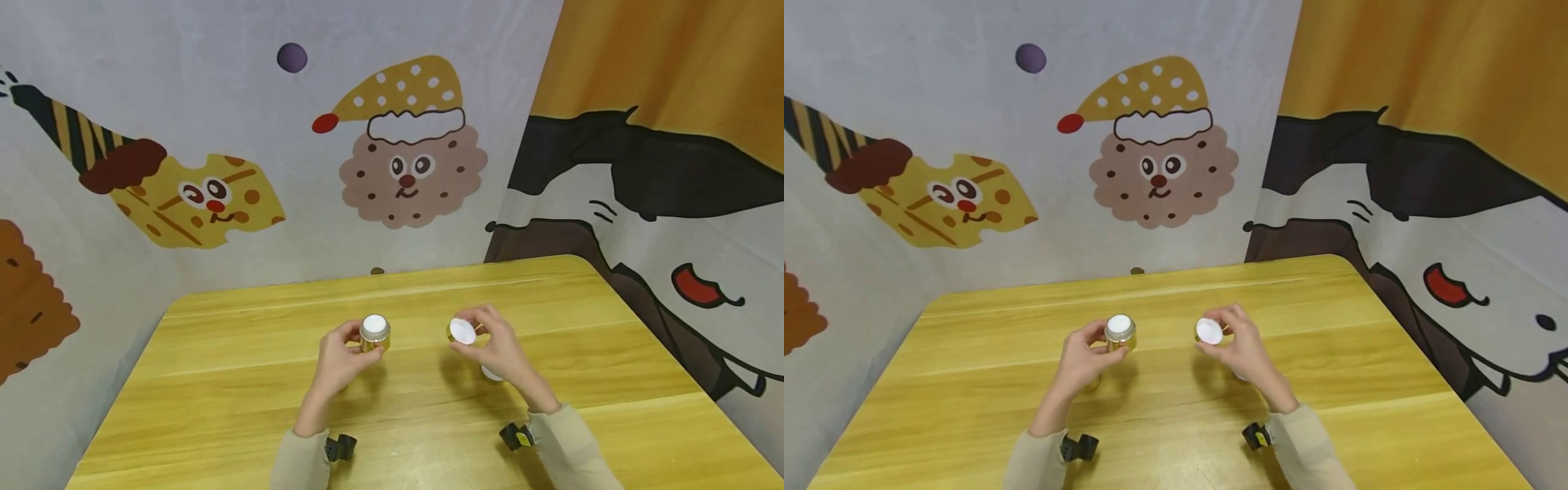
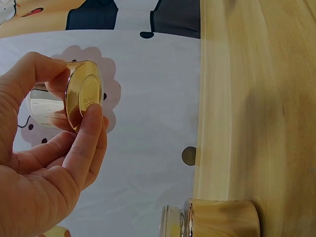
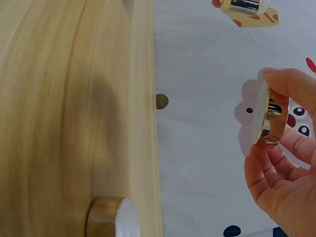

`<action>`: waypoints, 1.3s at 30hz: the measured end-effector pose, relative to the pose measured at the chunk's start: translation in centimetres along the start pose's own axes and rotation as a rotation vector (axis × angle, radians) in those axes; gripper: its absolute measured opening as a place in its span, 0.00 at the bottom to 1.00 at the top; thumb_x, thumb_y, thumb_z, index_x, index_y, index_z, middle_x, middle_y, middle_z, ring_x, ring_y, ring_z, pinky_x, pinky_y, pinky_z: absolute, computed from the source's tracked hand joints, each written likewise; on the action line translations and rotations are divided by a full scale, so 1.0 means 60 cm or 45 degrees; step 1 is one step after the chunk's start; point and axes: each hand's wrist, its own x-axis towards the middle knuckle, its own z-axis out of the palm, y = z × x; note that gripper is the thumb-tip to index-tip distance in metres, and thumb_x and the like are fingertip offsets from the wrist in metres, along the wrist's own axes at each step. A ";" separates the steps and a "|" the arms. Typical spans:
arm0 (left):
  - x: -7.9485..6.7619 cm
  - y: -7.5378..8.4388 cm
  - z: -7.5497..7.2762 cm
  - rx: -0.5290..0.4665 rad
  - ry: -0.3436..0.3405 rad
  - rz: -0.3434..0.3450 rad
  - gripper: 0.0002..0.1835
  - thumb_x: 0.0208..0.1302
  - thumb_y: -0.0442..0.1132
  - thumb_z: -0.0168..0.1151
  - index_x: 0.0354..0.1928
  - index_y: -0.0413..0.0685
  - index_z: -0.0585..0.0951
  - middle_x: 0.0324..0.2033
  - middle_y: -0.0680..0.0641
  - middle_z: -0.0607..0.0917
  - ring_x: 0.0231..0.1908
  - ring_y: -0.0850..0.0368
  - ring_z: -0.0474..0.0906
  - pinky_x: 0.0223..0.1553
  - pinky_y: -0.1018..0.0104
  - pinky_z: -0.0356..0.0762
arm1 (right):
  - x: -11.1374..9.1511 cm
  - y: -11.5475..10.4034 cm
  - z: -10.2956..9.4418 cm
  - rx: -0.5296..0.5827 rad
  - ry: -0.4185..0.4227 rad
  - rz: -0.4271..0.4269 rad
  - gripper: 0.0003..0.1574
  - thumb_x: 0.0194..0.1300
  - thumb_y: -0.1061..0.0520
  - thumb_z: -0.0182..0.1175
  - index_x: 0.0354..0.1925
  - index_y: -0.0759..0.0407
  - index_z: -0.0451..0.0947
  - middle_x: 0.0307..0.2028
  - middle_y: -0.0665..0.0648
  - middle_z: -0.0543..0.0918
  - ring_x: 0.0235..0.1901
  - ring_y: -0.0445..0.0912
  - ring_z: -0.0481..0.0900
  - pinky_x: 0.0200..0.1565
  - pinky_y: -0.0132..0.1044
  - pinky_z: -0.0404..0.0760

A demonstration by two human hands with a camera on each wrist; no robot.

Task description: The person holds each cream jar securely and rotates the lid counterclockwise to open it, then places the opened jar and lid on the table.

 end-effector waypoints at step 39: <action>0.001 -0.001 0.001 0.015 0.000 -0.023 0.23 0.41 0.26 0.70 0.45 0.31 0.78 0.36 0.40 0.81 0.35 0.50 0.75 0.37 0.62 0.83 | -0.023 0.046 0.049 -0.208 -0.431 0.222 0.29 0.37 0.61 0.77 0.40 0.61 0.77 0.36 0.55 0.74 0.36 0.47 0.73 0.38 0.38 0.75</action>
